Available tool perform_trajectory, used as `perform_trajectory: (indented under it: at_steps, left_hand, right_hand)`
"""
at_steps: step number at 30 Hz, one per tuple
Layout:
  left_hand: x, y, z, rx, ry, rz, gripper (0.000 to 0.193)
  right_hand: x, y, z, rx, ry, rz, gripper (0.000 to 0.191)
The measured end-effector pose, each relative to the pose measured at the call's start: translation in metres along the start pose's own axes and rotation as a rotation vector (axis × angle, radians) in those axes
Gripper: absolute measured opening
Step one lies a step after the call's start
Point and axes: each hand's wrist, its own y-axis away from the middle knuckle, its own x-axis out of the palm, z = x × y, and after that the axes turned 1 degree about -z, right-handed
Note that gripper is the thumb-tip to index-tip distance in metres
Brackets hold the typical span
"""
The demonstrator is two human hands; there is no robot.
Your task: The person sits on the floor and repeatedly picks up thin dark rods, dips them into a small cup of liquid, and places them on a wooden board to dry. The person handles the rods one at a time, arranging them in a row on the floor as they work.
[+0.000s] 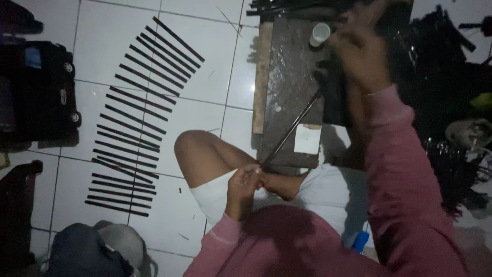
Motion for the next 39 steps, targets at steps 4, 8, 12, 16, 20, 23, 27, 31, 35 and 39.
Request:
perform_trajectory:
  at_steps: [4,8,12,16,20,23,27,31,35,39]
  left_hand:
    - [-0.002,-0.003,0.004,-0.045,-0.008,0.033,0.023]
    - [-0.001,-0.005,0.003,-0.112,0.140,0.081,0.023]
    - [0.004,-0.007,0.001,-0.149,0.083,0.026,0.023]
    - [0.004,-0.005,0.002,-0.160,0.176,0.071,0.025]
    - [0.000,-0.005,0.007,-0.197,0.173,0.062,0.029]
    - [0.001,-0.009,0.013,-0.177,0.096,0.074,0.031]
    - [0.004,-0.011,0.016,-0.247,0.197,0.030,0.030]
    - [0.005,-0.007,0.008,-0.170,0.173,0.112,0.026]
    - [0.010,-0.006,-0.003,-0.157,0.059,0.065,0.024]
    - [0.007,-0.001,-0.010,-0.064,-0.046,0.207,0.033]
  right_hand:
    - [-0.014,0.038,0.009,-0.036,-0.528,-0.044,0.034]
    - [0.015,0.081,-0.015,0.006,-0.420,0.000,0.035]
    - [0.041,0.111,-0.050,-0.023,-0.228,-0.018,0.037]
    - [0.051,0.114,-0.057,0.227,-0.412,0.003,0.037]
    - [0.053,0.118,-0.040,0.454,-0.265,0.029,0.037]
    - [0.054,0.134,-0.028,0.096,0.033,-0.038,0.033]
    - [0.063,0.166,-0.010,-0.099,0.287,0.052,0.030]
    - [0.083,0.210,0.013,-0.230,0.491,0.161,0.033]
    - [0.095,0.222,0.015,-0.472,0.520,0.123,0.031]
    - [0.087,0.219,0.011,-0.304,0.587,0.173,0.033]
